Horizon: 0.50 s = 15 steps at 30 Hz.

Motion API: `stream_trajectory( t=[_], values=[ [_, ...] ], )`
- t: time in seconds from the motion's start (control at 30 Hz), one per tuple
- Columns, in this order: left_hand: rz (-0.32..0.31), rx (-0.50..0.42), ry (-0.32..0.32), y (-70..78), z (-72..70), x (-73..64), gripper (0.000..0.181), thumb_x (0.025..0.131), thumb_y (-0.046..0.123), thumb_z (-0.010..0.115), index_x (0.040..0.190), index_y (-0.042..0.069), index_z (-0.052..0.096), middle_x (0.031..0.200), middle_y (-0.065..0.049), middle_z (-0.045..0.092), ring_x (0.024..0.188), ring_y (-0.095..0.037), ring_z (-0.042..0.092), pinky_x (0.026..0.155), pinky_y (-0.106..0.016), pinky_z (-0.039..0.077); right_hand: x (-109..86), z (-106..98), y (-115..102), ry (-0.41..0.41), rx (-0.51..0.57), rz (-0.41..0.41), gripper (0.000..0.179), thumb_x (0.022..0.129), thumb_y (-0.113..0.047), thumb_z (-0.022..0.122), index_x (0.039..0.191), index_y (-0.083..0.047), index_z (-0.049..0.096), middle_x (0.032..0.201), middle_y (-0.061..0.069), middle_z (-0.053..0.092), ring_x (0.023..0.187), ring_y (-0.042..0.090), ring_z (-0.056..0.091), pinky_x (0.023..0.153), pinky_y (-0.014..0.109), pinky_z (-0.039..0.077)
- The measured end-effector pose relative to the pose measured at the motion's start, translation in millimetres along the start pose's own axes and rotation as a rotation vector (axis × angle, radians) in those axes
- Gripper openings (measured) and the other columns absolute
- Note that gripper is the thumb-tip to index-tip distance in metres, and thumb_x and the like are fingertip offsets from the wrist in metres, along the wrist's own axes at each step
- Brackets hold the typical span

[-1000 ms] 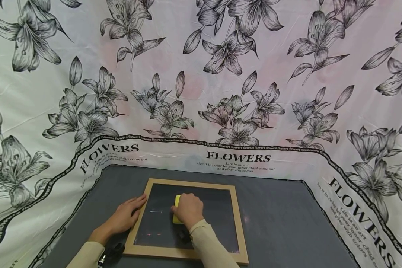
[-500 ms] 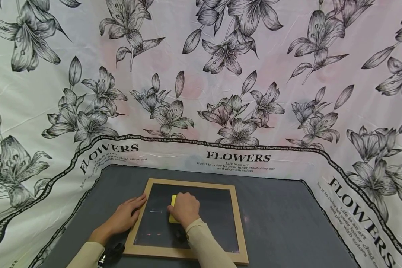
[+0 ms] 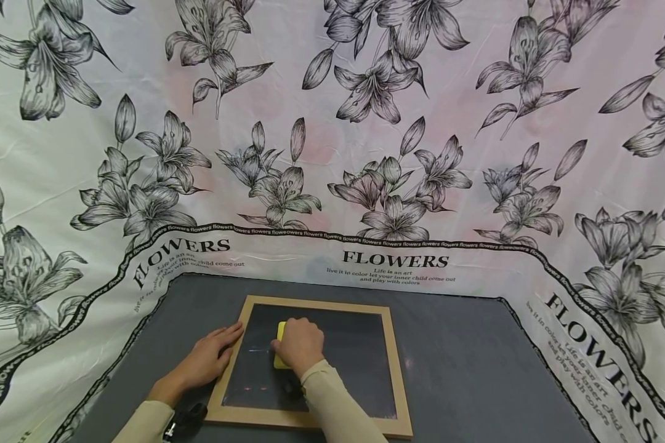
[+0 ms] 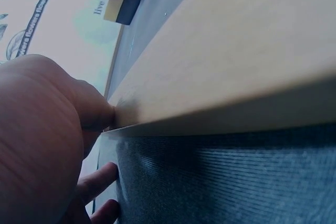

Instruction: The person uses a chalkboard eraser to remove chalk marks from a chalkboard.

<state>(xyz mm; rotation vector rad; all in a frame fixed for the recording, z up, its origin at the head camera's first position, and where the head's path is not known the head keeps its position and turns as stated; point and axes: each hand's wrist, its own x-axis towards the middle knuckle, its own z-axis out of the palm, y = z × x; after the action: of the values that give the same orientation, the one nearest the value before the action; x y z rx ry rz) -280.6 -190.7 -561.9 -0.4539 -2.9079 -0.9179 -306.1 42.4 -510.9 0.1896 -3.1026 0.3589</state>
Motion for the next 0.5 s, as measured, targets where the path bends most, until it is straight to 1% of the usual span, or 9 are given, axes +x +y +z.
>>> stream_trajectory(
  t=[0.2,0.5],
  values=[
    [-0.012,0.001,-0.007,0.3,0.8,-0.2,0.054,0.104,0.002,0.064,0.157,0.003,0.059,0.169,-0.013,0.052,0.152,-0.052,0.047,0.118,-0.081,0.032,1.5,2.7,-6.1,0.003,-0.008,-0.005,0.057,0.089,-0.054,0.088,0.112,-0.003,0.078,0.087,0.009,0.071,0.075,0.025,0.068,0.076,0.045,0.066],
    [-0.006,0.008,-0.006,-2.1,2.0,0.0,0.053,0.105,0.003,0.064,0.157,0.003,0.059,0.169,-0.014,0.051,0.152,-0.052,0.047,0.119,-0.081,0.032,3.0,5.3,-14.0,0.001,-0.006,-0.029,0.056,0.090,-0.055,0.087,0.111,-0.004,0.078,0.084,0.007,0.070,0.072,0.023,0.066,0.072,0.043,0.065]
  ],
)
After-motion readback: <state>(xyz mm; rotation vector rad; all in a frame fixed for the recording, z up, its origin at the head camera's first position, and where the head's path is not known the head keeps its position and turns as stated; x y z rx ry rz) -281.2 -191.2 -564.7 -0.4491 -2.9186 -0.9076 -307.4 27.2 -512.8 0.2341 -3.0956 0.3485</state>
